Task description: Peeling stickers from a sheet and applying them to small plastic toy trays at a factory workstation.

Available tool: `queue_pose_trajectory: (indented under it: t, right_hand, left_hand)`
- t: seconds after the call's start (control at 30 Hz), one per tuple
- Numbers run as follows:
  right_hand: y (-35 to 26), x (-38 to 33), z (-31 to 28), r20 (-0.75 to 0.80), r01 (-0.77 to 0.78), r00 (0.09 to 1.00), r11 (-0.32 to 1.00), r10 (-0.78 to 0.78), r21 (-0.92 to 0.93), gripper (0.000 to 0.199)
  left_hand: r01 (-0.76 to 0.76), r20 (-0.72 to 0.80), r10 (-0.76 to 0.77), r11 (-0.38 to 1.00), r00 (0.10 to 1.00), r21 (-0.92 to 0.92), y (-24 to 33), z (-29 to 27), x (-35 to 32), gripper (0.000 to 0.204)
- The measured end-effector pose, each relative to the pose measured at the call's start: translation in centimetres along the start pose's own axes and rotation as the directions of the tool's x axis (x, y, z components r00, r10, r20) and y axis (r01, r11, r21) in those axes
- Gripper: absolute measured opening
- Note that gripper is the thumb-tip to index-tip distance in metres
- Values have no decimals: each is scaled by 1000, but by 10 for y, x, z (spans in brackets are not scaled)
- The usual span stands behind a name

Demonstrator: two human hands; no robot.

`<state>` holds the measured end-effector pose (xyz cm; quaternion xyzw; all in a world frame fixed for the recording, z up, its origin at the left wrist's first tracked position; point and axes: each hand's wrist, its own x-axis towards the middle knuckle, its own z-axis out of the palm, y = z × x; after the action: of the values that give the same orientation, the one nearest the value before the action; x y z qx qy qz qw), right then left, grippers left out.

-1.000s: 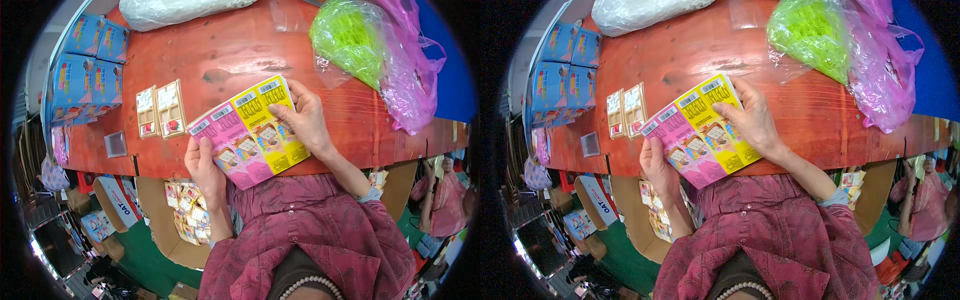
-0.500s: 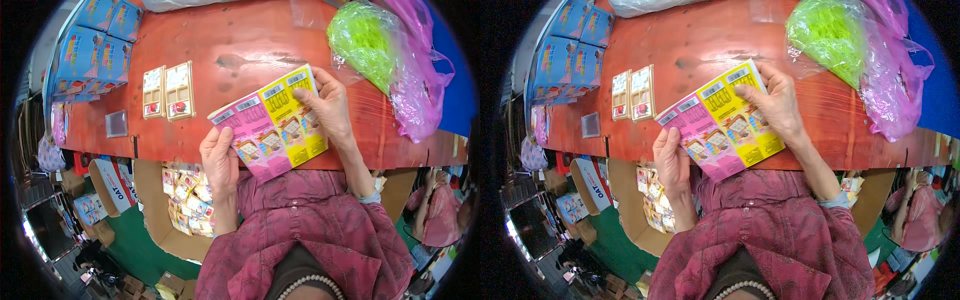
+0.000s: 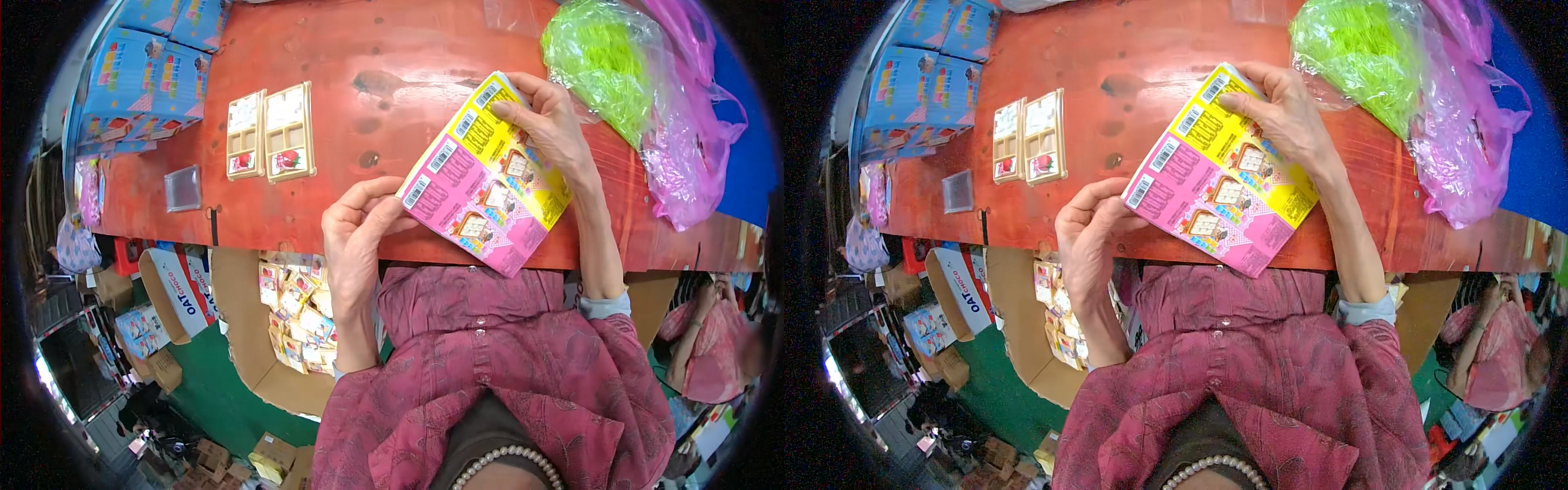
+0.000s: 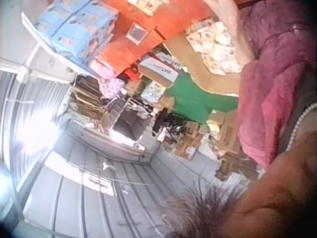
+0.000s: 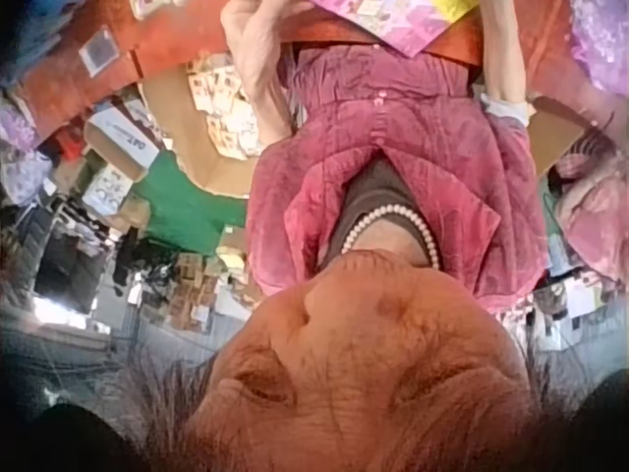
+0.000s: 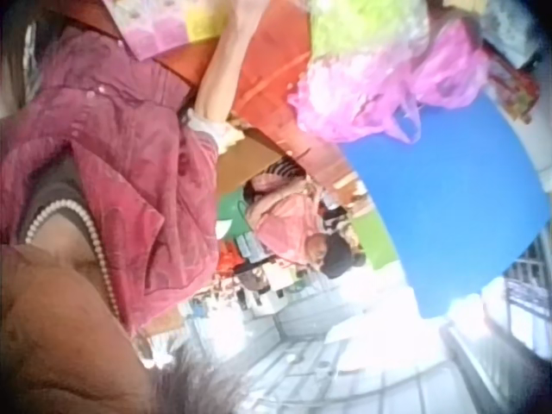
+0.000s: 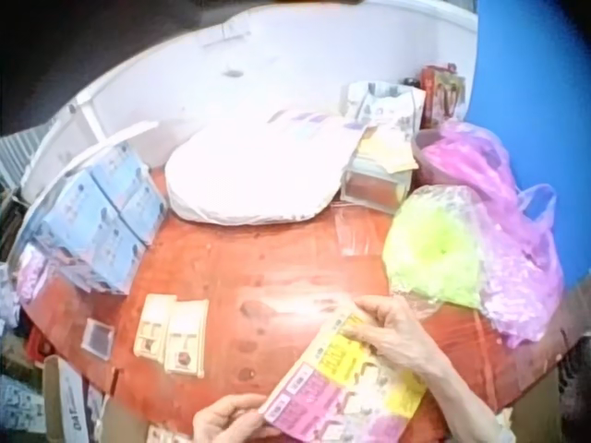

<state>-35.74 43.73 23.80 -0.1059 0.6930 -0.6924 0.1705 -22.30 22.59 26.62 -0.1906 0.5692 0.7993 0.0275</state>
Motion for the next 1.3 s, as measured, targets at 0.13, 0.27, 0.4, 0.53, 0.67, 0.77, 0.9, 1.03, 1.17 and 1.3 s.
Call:
queue_pose_trajectory:
  t: [0.13, 0.27, 0.4, 0.53, 0.67, 0.77, 0.9, 1.03, 1.17, 1.3]
  right_hand:
    - [3, -3, 8, -75, -17, 997, 999, 14, -44, 35]
    - [-16, -24, 42, -48, 251, 772, 373, -634, -893, 43]
    - [-26, -59, 88, 80, 345, 896, 571, -437, -745, 39]
    - [-12, -66, 100, 105, 286, 948, 656, -302, -699, 32]
    - [-12, -70, 107, 97, 272, 955, 690, -282, -670, 26]
    - [-11, -72, 111, 101, 280, 952, 691, -288, -666, 24]
    - [-9, -73, 113, 89, 288, 946, 686, -311, -668, 20]
    - [-5, -73, 114, 84, 336, 921, 662, -381, -670, 18]
    - [-4, -72, 116, 85, 348, 905, 612, -417, -710, 17]
    - [-6, -73, 117, 94, 328, 915, 588, -392, -739, 18]
  left_hand:
    - [-13, -47, 14, 1000, 999, 17, -9, -3, 7, 17]
    - [-65, -85, 62, 998, 994, -24, -22, -5, 9, 15]
    - [-109, -159, 108, 994, 981, 3, -28, 2, 7, 15]
    - [-45, -144, 40, 998, 989, -32, -20, 5, -2, 20]
    - [-39, -121, 40, 999, 992, 5, -20, -1, -6, 24]
    - [-72, -87, 75, 997, 993, 40, -20, -4, -9, 26]
    - [-60, -37, 60, 998, 998, -8, -18, -4, -7, 29]
    - [-30, -6, 30, 999, 1000, -17, -14, -5, -7, 30]
    - [-14, 0, 14, 1000, 1000, -10, -14, -4, -5, 30]
    - [-45, -19, 45, 999, 999, 10, -17, -1, -4, 31]
